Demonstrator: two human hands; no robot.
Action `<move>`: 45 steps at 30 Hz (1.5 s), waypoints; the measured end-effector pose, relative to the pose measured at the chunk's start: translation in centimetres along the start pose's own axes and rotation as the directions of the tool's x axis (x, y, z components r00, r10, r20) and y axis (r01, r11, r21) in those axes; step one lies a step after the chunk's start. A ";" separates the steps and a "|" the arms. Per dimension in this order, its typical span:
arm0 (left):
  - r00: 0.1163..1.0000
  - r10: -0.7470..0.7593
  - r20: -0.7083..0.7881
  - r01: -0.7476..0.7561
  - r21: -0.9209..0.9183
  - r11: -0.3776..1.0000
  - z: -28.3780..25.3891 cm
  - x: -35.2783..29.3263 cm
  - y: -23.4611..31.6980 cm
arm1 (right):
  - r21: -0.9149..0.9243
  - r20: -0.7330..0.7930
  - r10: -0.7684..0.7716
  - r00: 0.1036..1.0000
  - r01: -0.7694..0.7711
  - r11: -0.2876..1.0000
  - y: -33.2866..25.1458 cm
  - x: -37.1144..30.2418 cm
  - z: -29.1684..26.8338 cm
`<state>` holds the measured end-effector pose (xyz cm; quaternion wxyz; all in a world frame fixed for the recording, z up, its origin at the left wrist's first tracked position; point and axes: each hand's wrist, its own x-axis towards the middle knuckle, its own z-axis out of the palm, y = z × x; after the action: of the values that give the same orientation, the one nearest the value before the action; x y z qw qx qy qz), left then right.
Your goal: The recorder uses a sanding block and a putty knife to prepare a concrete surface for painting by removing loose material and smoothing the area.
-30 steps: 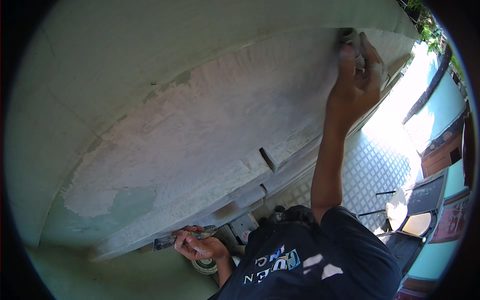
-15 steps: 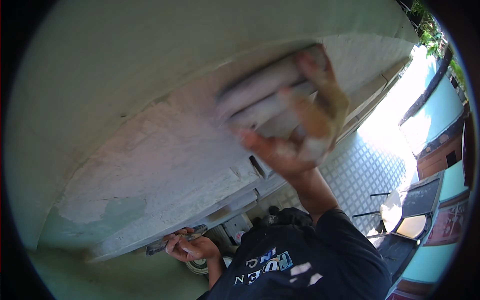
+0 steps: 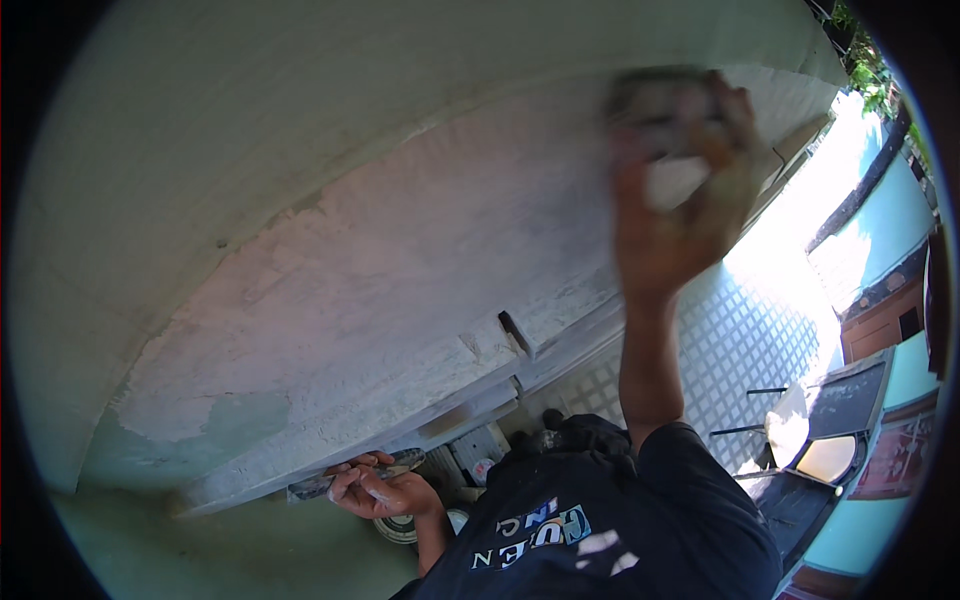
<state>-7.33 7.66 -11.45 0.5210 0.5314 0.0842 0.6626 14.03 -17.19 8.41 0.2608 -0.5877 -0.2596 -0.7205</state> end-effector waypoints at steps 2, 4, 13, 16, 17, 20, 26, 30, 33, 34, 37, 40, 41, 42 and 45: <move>1.000 -0.001 0.031 0.001 -0.003 1.000 0.1 -0.2 0.3 | -0.163 -0.020 0.132 0.991 -0.133 0.978 1.4 0.0 -0.6; 0.999 -0.031 -0.017 0.031 0.012 0.999 1.3 -0.4 0.8 | 0.041 -0.077 0.420 0.904 -0.418 0.907 0.1 0.1 -0.1; 0.981 -0.196 -0.009 0.194 -0.113 0.975 0.3 0.2 1.7 | -0.074 -0.052 0.275 0.960 -0.278 0.958 -0.1 -0.5 0.1; 0.962 -0.273 -0.021 0.269 -0.125 0.955 1.3 -0.1 3.0 | -0.019 -0.093 0.556 0.826 -0.560 0.828 -1.2 -0.2 0.2; 0.962 -0.272 -0.018 0.268 -0.123 0.956 1.7 -0.2 3.2 | 0.068 -0.157 0.615 0.773 -0.613 0.787 -2.1 -0.1 0.8; 0.959 -0.282 -0.035 0.275 -0.131 0.952 2.1 -0.2 3.4 | 0.120 -0.083 0.132 0.988 -0.121 0.985 -6.9 -1.8 1.6; 0.962 -0.272 -0.033 0.266 -0.124 0.956 1.5 0.1 3.5 | 0.033 0.023 0.216 0.976 -0.217 0.976 0.0 -1.7 -0.7; 0.956 -0.291 -0.024 0.287 -0.099 0.953 2.8 0.0 3.8 | 0.164 -0.077 0.370 0.926 -0.354 0.921 -1.8 -2.8 1.3; 0.960 -0.278 0.016 0.277 -0.150 0.949 3.6 -0.5 4.3 | 0.040 0.066 0.064 0.996 -0.066 0.997 -6.7 -2.2 1.2; 0.966 -0.257 0.025 0.258 -0.151 0.954 3.8 -0.6 4.5 | 0.082 0.088 0.020 0.996 -0.028 0.996 -6.2 -2.2 1.0; 0.980 -0.192 0.045 0.196 -0.120 0.973 3.3 0.0 3.9 | -0.022 0.110 0.112 0.988 -0.110 0.994 -0.6 -2.3 -0.2; 0.983 -0.165 0.083 0.172 -0.081 0.982 2.7 0.3 3.6 | 0.064 -0.006 0.447 0.895 -0.445 0.893 1.7 -0.4 -0.4; 0.981 -0.169 0.099 0.176 -0.060 0.983 2.5 0.1 3.8 | 0.178 -0.049 0.685 0.727 -0.668 0.723 1.3 0.0 -0.6; 0.975 -0.208 0.082 0.211 -0.030 0.977 2.4 0.2 4.4 | 0.034 0.024 0.566 0.824 -0.566 0.823 0.3 -1.0 -0.5; 0.973 -0.200 0.116 0.201 0.007 0.980 2.5 0.4 4.6 | 0.123 -0.018 0.268 0.963 -0.264 0.957 -5.9 -3.1 2.8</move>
<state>-8.03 4.81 -7.11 0.5905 0.5566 0.1053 0.5748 12.56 -10.81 5.50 0.3946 -0.5880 -0.2164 -0.6721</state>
